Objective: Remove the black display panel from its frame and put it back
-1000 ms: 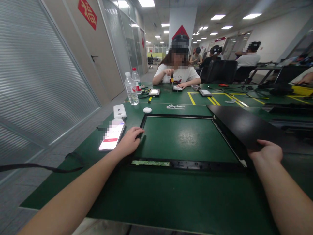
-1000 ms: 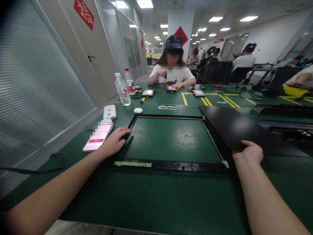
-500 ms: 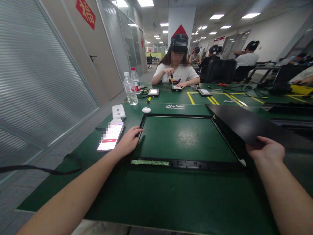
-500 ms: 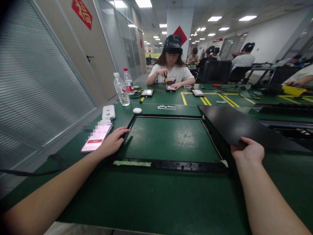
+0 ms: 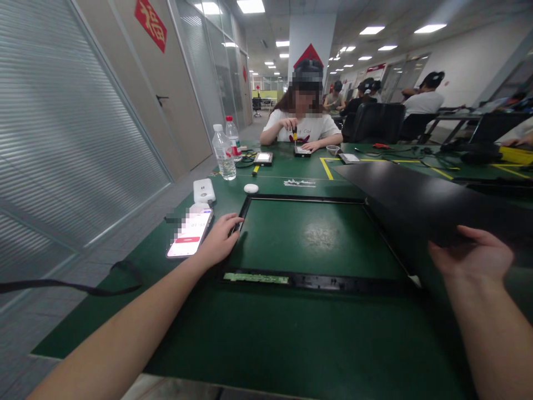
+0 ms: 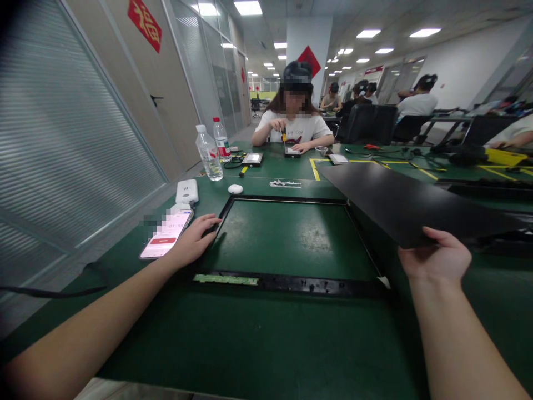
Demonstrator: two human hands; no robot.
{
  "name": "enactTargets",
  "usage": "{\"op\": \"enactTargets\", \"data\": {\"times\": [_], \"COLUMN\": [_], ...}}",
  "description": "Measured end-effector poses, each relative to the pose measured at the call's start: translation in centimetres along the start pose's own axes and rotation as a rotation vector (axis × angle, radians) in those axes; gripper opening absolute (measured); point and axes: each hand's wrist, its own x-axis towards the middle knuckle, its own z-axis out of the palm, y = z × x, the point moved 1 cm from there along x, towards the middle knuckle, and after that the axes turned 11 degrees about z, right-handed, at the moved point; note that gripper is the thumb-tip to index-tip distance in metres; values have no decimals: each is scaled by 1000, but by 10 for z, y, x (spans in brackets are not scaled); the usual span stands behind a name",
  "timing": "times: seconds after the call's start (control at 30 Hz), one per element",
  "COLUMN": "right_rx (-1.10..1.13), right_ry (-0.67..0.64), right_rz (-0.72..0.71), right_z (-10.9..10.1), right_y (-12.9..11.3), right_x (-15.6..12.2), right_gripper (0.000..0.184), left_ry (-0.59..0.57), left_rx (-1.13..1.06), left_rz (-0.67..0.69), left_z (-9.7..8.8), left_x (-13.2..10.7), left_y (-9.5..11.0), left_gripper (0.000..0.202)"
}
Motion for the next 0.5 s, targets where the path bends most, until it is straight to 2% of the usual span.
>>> {"op": "enactTargets", "data": {"times": [0.13,0.2,0.3,0.37,0.43,0.5], "right_rx": [-129,-197,-246,-280,-349,-437], "right_ry": [-75,-92,-131,-184,-243,-260], "right_rz": [-58,-43,14,40,80,151], "right_z": [9,11,14,14,12,5], "right_y": [-2,-1,4,7,8,8], "right_x": [-26,-34,-41,-45,-46,-42], "right_gripper": [27,34,47,48,42,32], "left_ry": [141,236,390,473,489,397], "left_rx": [-72,-165,-430,-691,-970,-1166], "left_rz": [-28,-56,-155,-237,-292,-317], "left_z": [-2,-4,-5,-6,-8,-11], "left_x": [0,0,2,4,6,6], "left_y": [-5,-6,-4,0,6,14], "left_gripper": [45,42,37,34,33,39]}}
